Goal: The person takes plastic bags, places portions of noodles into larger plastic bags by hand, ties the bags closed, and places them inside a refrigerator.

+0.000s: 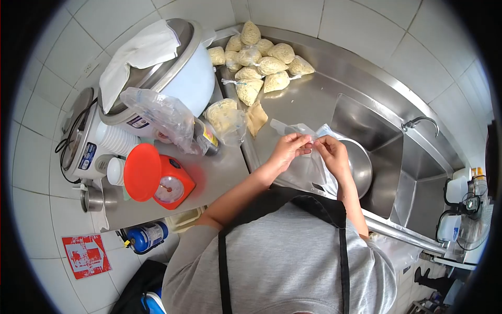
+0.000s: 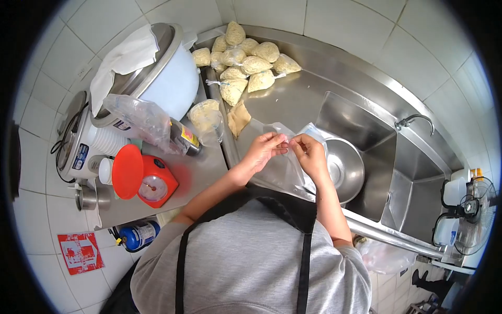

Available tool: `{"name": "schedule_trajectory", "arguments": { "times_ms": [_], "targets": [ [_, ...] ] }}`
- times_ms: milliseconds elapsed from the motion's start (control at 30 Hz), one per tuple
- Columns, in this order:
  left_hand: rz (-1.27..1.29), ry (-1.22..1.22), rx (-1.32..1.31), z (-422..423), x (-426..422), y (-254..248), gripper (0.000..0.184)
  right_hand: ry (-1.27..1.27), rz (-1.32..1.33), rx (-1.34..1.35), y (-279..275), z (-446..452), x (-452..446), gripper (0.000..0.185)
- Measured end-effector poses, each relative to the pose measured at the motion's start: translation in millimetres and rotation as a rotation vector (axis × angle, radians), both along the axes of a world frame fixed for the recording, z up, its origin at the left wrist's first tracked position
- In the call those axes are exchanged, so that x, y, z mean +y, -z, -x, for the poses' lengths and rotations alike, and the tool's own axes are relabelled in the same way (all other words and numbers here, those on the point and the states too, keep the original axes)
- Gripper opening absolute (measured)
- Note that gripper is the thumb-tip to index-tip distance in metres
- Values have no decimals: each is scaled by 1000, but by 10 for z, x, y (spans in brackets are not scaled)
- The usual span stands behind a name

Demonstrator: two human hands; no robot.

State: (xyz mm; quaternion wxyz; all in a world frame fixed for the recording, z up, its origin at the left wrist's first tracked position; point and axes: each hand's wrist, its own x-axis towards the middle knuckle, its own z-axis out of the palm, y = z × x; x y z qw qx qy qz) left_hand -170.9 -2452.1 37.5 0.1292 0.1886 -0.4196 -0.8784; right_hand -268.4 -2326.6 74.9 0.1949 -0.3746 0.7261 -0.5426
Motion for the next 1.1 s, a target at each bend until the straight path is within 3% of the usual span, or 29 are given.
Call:
{"name": "schedule_trajectory", "arguments": {
  "times_ms": [100, 200, 333, 467, 600, 667, 800, 900, 1000, 1067, 1100],
  "targets": [
    [34, -20, 46, 11, 36, 59, 17, -8, -82, -6, 49, 83, 124, 12],
    [105, -56, 58, -12, 2, 63, 15, 122, 212, -242, 133, 162, 180, 12],
    [216, 12, 46, -31, 91, -44, 15, 14, 63, 107, -122, 77, 140, 14],
    [68, 11, 22, -32, 142, -69, 10, -53, 61, 49, -110, 68, 46, 13],
    [-151, -157, 172, -149, -38, 32, 10, 197, 234, 112, 160, 400, 113, 14],
    [-358, -284, 275, -208, -205, 38, 11, 344, 84, 313, 152, 585, 261, 16],
    [-468, -453, 310, -285, -480, -79, 10, 536, -61, 622, 310, 909, 550, 16],
    [-555, -472, 489, -354, -789, 70, 9, 784, -147, 660, 503, 1248, 831, 16],
    [-385, -572, 418, -285, -695, -146, 8, 825, -328, 571, 427, 1402, 973, 12],
    [99, -500, 331, -133, -481, -329, 9, 664, -75, 499, 57, 1256, 859, 23],
    [315, -476, 216, -39, -356, -412, 10, 497, 116, 516, -300, 1013, 687, 40]
  ]
}}
